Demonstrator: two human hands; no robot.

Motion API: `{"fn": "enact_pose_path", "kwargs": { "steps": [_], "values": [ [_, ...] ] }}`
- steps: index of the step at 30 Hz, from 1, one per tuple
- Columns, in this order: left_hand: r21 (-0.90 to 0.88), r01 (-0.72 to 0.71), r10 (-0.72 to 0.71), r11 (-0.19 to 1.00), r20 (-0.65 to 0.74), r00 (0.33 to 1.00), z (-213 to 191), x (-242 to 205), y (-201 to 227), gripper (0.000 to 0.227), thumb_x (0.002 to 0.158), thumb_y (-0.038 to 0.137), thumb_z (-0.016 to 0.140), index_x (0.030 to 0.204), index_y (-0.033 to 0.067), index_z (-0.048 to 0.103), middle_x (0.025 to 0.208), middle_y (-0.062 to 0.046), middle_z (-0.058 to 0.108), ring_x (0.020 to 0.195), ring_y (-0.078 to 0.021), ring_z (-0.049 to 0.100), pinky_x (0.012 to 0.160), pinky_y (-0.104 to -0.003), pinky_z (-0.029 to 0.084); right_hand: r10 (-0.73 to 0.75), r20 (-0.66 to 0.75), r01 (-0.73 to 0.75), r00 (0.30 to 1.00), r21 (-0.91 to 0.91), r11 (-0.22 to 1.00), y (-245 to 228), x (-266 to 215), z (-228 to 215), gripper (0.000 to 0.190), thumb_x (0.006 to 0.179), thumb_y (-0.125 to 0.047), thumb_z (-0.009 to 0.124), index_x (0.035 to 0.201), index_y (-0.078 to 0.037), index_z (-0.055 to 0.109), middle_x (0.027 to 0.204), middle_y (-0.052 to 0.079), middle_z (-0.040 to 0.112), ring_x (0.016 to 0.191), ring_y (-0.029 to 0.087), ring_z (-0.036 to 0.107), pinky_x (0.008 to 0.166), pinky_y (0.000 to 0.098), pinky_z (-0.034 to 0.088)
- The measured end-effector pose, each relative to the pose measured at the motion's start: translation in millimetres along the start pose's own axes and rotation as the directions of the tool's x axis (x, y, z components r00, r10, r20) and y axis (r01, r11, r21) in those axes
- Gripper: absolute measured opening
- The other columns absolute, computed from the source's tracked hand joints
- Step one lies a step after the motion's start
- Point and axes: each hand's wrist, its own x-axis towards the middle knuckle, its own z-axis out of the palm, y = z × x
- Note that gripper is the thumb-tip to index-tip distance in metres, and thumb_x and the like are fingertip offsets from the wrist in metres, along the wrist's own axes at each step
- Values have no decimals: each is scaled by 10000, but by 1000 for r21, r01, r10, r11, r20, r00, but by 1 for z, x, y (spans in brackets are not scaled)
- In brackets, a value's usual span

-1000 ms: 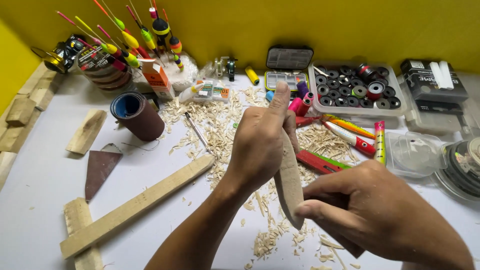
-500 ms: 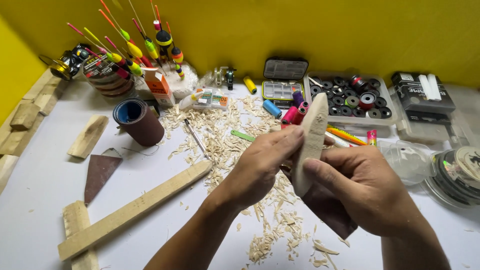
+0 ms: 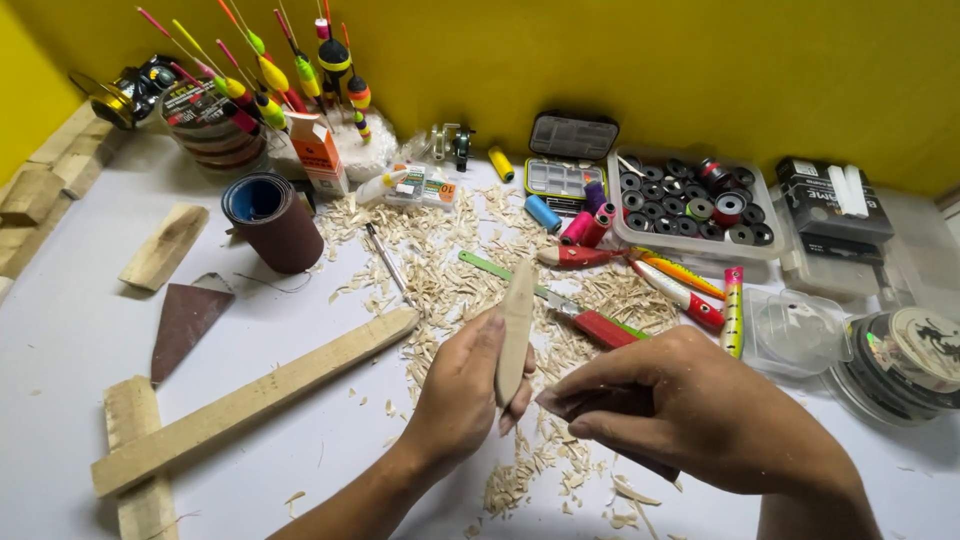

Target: The person sands a small, light-colored wooden piece using a sanding block. They hold the wood in one hand and rub the sanding block against its surfaces and edges to smooth it. The person rotates the wood to access different sides while working over a white table covered in wood shavings.

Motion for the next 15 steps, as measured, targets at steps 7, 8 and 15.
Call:
{"fn": "enact_pose_path", "kwargs": {
  "steps": [7, 8, 15],
  "values": [
    [56, 171, -174, 984, 53, 983, -22, -12, -37, 651, 1026, 206, 369, 1654, 147, 210, 1162, -134, 649, 791, -159, 533, 691, -268, 481, -113, -331, 82, 937, -105, 991, 16, 14, 26, 303, 904, -272, 682, 1164, -164, 793, 1072, 9, 853, 928, 129, 804, 800, 284, 581],
    [-59, 231, -225, 971, 96, 970, -23, -13, -40, 662, 1033, 203, 390, 1671, 200, 214, 984, -92, 562, 728, -148, 508, 630, -248, 530, -144, -392, 97, 909, -139, 986, 22, 17, 35, 290, 925, -239, 662, 1177, -148, 774, 1087, 28, 830, 939, 164, 785, 826, 304, 567],
    [-119, 187, -176, 975, 99, 979, -29, -2, -67, 629, 990, 142, 386, 1612, 50, 377, 1022, -175, 684, 663, -87, 501, 664, -234, 481, -281, -594, 198, 753, -203, 959, 55, 19, 91, 280, 998, -80, 606, 1262, -36, 689, 879, 84, 682, 707, 151, 622, 682, 271, 528]
  ]
}}
